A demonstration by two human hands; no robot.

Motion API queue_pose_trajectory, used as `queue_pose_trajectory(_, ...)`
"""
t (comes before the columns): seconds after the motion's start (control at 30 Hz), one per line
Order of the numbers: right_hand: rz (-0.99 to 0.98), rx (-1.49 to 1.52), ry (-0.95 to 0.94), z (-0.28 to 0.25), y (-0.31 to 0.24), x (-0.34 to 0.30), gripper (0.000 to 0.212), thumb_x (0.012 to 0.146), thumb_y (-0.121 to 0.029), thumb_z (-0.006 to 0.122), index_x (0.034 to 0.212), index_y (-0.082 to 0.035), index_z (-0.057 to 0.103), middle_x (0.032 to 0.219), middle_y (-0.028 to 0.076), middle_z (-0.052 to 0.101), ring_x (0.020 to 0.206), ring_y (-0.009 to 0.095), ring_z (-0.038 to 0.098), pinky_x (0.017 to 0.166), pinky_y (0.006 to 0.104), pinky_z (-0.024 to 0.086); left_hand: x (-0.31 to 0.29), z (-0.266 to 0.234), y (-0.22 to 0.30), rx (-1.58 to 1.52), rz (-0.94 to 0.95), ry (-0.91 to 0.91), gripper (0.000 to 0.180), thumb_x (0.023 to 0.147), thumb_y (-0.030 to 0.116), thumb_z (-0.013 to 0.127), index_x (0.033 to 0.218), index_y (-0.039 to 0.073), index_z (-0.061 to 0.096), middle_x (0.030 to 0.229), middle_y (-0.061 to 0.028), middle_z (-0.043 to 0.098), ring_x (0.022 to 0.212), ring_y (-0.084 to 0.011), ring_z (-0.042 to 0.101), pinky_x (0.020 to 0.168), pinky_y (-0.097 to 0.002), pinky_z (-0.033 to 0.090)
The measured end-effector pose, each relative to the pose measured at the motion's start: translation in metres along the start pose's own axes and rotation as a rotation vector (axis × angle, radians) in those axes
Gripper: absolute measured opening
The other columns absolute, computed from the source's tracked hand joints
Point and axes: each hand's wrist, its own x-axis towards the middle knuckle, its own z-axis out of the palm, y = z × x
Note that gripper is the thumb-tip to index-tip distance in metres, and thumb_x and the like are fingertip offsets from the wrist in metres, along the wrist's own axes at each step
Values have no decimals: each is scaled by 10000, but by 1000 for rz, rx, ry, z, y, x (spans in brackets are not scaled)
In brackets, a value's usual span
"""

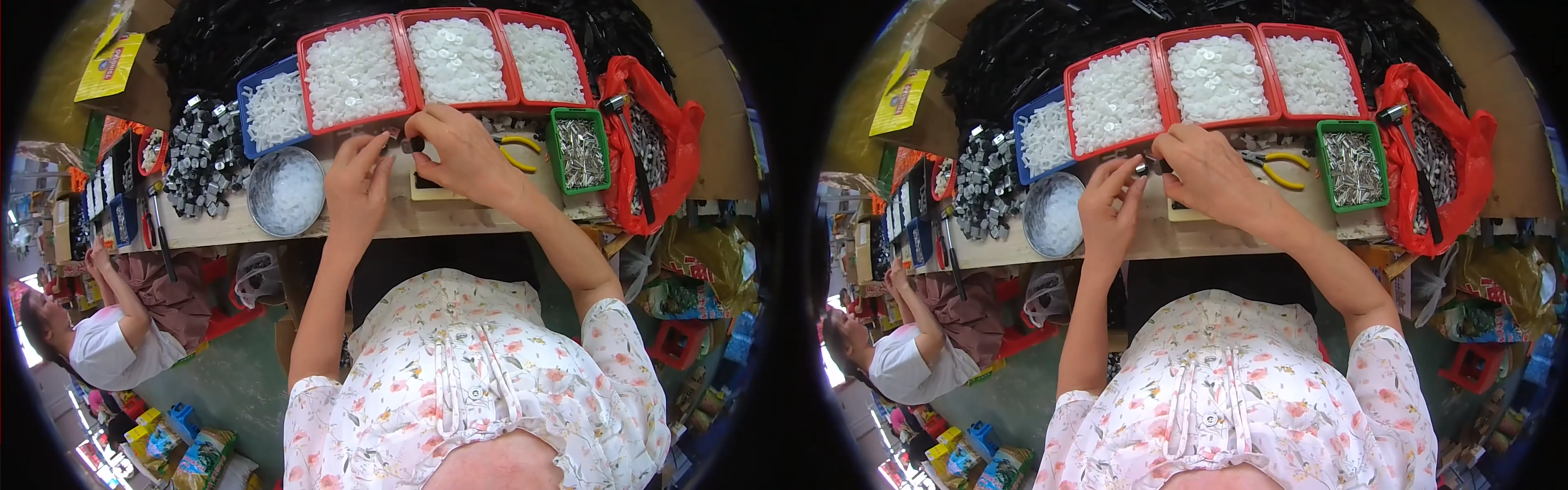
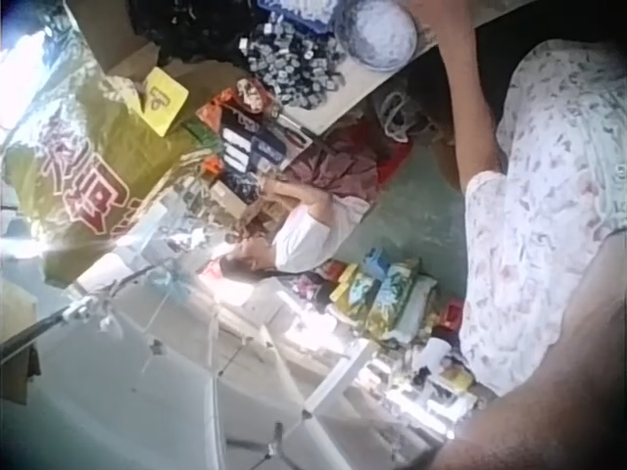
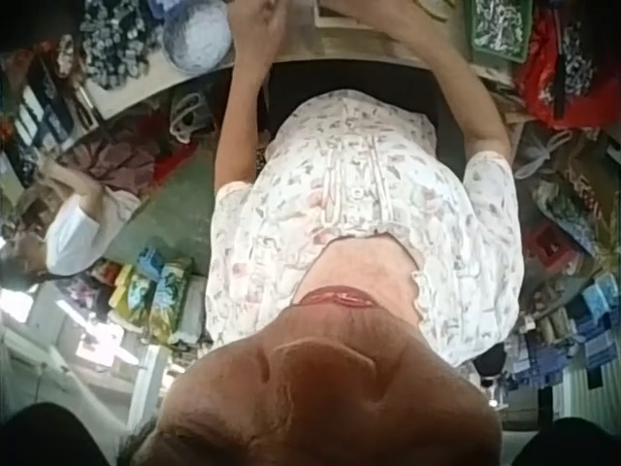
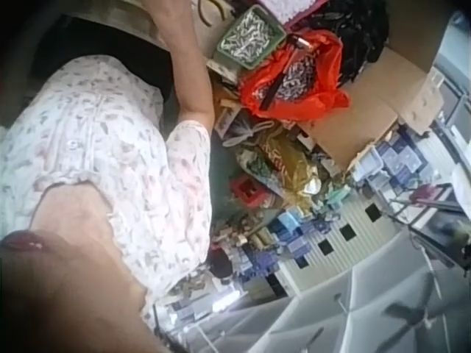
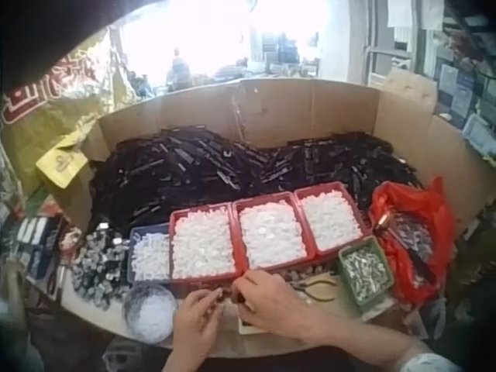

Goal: Assembling small mechanical components by inserting plastic parts and metal springs into a black housing.

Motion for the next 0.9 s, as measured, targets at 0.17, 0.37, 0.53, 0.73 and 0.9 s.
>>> queue_pose_trajectory(0.17, -76, 150, 11, -1, -22, -1, 295, 711, 25, 706, 995, 0, 632, 964, 132, 592, 848, 313, 632, 741, 385, 532, -14, 5, 4, -661, -424, -97, 286, 962, 182, 675, 1142, -40, 689, 881, -34, 702, 794, -95, 627, 700, -243, 502)
queue_pose_trajectory(0.37, -14, 262, -45, -13, -20, -11, 312, 765, -28, 756, 1064, -12, 667, 989, 128, 609, 898, 296, 638, 747, 364, 532, -18, -2, -11, -1203, -557, -238, 285, 994, 160, 612, 1189, -45, 656, 937, -78, 713, 821, -126, 663, 692, -238, 502)
queue_pose_trajectory(0.53, -75, 132, 12, -14, -13, -23, 282, 773, -53, 761, 1041, -18, 681, 978, 124, 614, 889, 299, 625, 741, 372, 515, -22, 3, -9, -1207, -602, -274, 274, 983, 122, 622, 1192, -53, 649, 967, -101, 712, 785, -133, 669, 663, -235, 509)
queue_pose_trajectory(0.73, 39, 85, -50, -10, 2, -46, 271, 748, -94, 769, 996, -23, 684, 947, 116, 612, 859, 295, 600, 726, 391, 483, -34, 2, -10, -400, -237, 28, 186, 934, 48, 657, 1098, -26, 703, 950, -100, 704, 764, -151, 663, 665, -259, 517)
queue_pose_trajectory(0.9, 8, 29, -45, 2, 6, -50, 254, 723, -89, 765, 956, -27, 684, 918, 107, 608, 879, 292, 606, 743, 398, 486, -37, 9, 1, -82, 25, 49, 156, 891, 5, 661, 1040, -13, 701, 971, -138, 678, 805, -245, 679, 695, -308, 536)
